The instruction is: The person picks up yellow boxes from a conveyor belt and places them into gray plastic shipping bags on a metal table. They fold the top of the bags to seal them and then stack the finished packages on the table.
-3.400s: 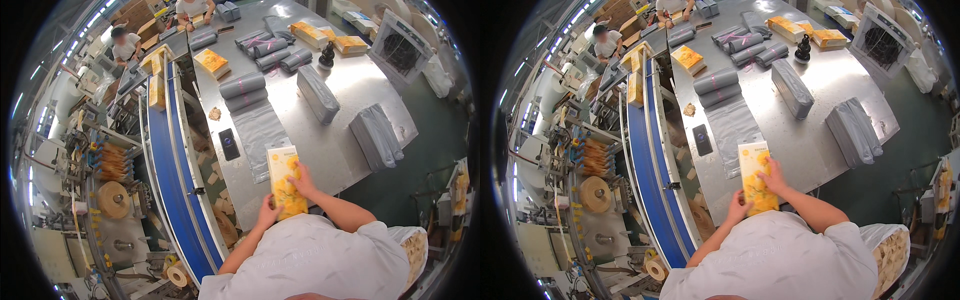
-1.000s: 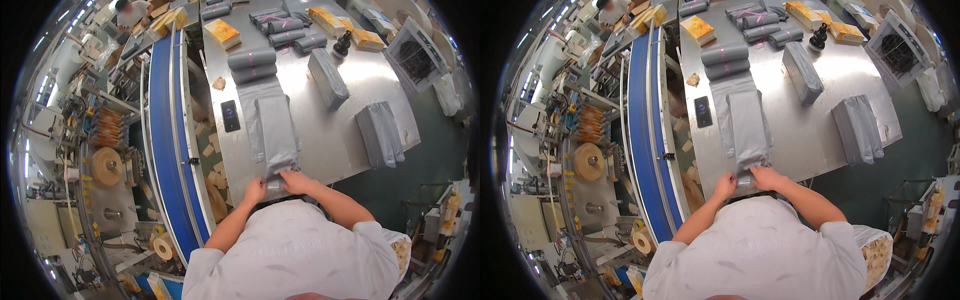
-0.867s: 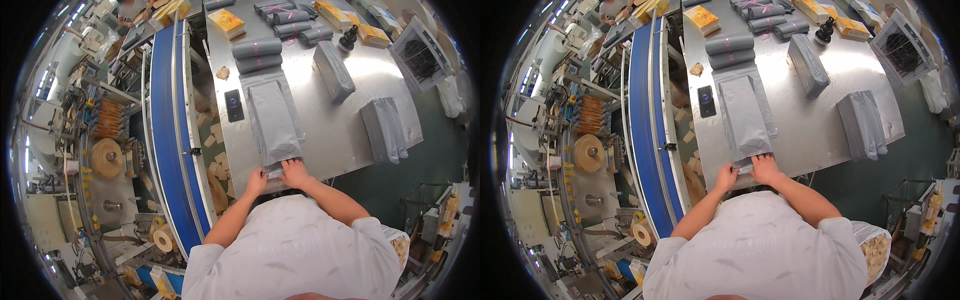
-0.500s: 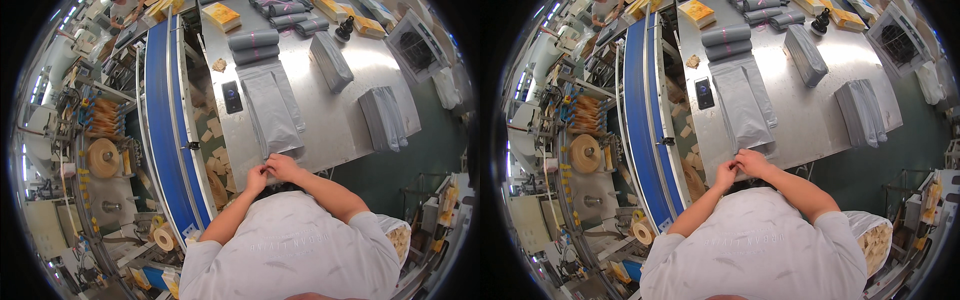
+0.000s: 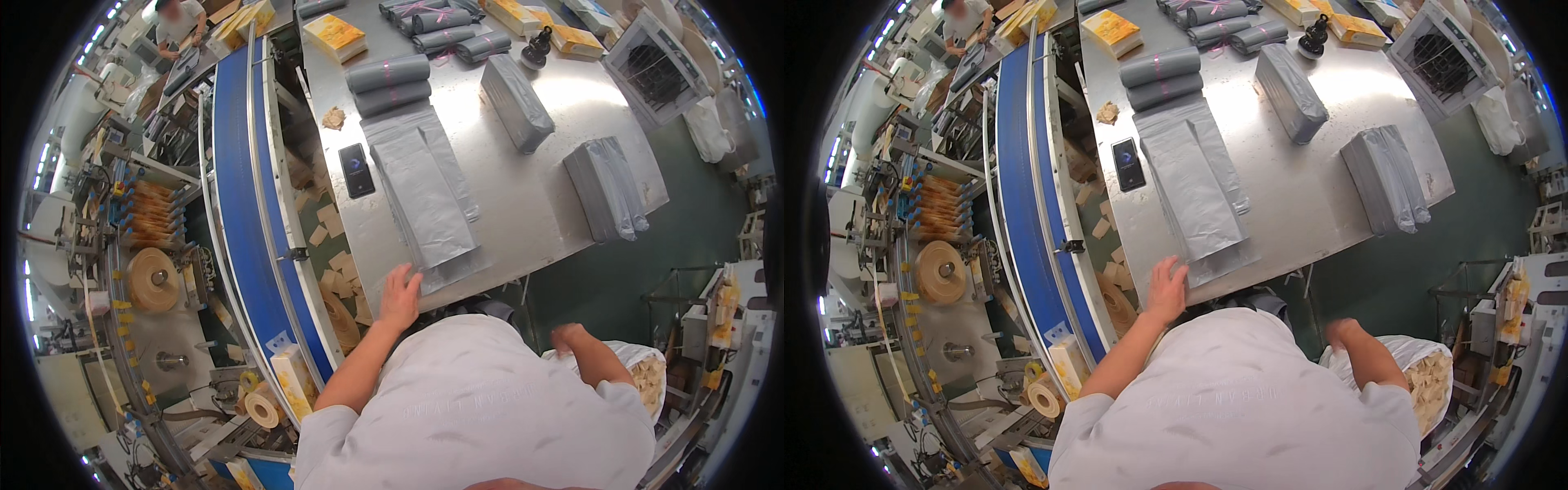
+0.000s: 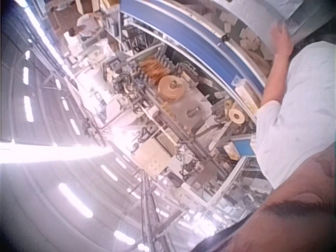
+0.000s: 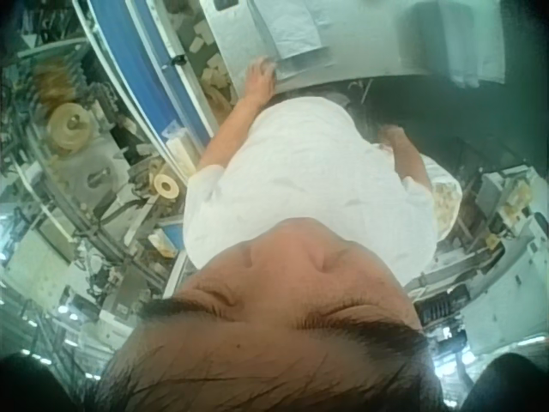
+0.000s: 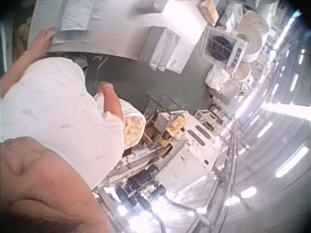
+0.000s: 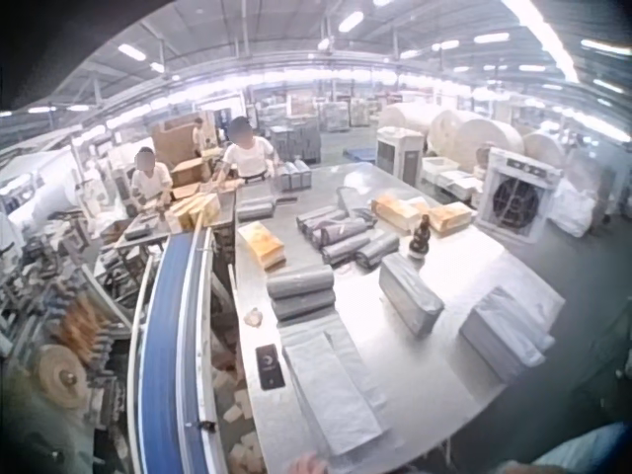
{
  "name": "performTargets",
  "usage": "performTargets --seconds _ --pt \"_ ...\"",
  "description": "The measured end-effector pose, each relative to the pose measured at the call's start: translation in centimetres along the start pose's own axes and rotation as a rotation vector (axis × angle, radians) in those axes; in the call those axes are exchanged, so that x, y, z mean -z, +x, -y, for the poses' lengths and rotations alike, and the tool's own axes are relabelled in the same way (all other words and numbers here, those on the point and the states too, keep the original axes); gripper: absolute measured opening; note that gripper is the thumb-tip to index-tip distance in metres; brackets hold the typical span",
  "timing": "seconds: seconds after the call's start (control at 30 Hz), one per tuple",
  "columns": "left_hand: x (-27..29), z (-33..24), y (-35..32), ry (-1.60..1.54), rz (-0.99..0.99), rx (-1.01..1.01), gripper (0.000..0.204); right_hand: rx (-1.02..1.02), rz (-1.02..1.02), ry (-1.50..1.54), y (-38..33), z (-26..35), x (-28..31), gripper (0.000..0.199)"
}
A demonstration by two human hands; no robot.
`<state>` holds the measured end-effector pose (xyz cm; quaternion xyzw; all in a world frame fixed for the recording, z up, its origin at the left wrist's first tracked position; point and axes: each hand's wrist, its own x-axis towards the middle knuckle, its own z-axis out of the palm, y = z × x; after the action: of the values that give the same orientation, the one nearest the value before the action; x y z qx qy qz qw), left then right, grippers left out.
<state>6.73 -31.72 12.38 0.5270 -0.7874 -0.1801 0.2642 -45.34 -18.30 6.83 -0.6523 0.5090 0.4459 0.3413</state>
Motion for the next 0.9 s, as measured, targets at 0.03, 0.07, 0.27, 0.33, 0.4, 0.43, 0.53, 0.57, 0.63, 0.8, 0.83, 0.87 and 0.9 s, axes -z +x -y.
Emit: performTargets --seconds 0.03,0.07,0.27,0.33,0.4,0.43,0.53,0.57,0.63,0.8,0.83,0.87,0.9 --pt "0.4 0.6 0.7 0.082 0.018 -0.164 0.038 -0.016 -0.039 0.124 -1.2 3.1 3.3 0.019" --pt "0.7 1.3 0.8 0.131 0.039 -0.273 0.035 0.119 -0.406 0.23 -2.7 5.7 8.8 0.014" --pt "1.1 2.7 5.4 0.348 0.168 -0.659 0.016 0.853 -1.336 -0.235 -2.9 10.4 30.1 0.041" --pt "1.1 3.2 6.0 0.348 0.207 -0.685 0.01 1.109 -1.318 -0.445 -0.1 10.6 32.8 0.041" --pt "1.8 3.0 6.1 0.337 0.247 -0.655 0.01 1.119 -1.253 -0.674 3.8 10.2 32.9 0.037" --pt "1.9 3.0 6.0 0.329 0.261 -0.629 0.01 1.127 -1.208 -0.794 4.9 9.7 33.2 0.035" --pt "1.6 3.8 5.3 0.25 0.275 -0.498 0.011 1.099 -0.904 -0.376 6.6 8.5 32.1 0.027" --pt "1.5 4.2 5.2 0.165 0.291 -0.429 0.012 1.159 -0.986 -0.144 7.4 8.4 31.7 0.023" --pt "1.4 4.2 6.2 -0.012 0.318 -0.298 0.013 1.233 -1.118 0.34 8.6 8.6 30.8 0.014" --pt "-1.2 2.3 8.0 -0.372 -0.005 0.425 0.015 0.548 -0.603 1.359 10.0 10.7 30.6 0.022" --pt "-1.9 2.5 7.9 -0.431 -0.078 0.61 0.014 0.515 -0.601 1.39 11.7 11.2 30.8 0.026" --pt "-2.9 3.3 8.0 -0.498 -0.135 0.715 0.016 0.478 -0.666 1.341 12.6 12.2 31.1 0.026" --pt "-4.1 4.2 9.3 -0.562 -0.17 0.793 0.018 0.429 -0.753 1.316 12.7 13.0 31.3 0.027"
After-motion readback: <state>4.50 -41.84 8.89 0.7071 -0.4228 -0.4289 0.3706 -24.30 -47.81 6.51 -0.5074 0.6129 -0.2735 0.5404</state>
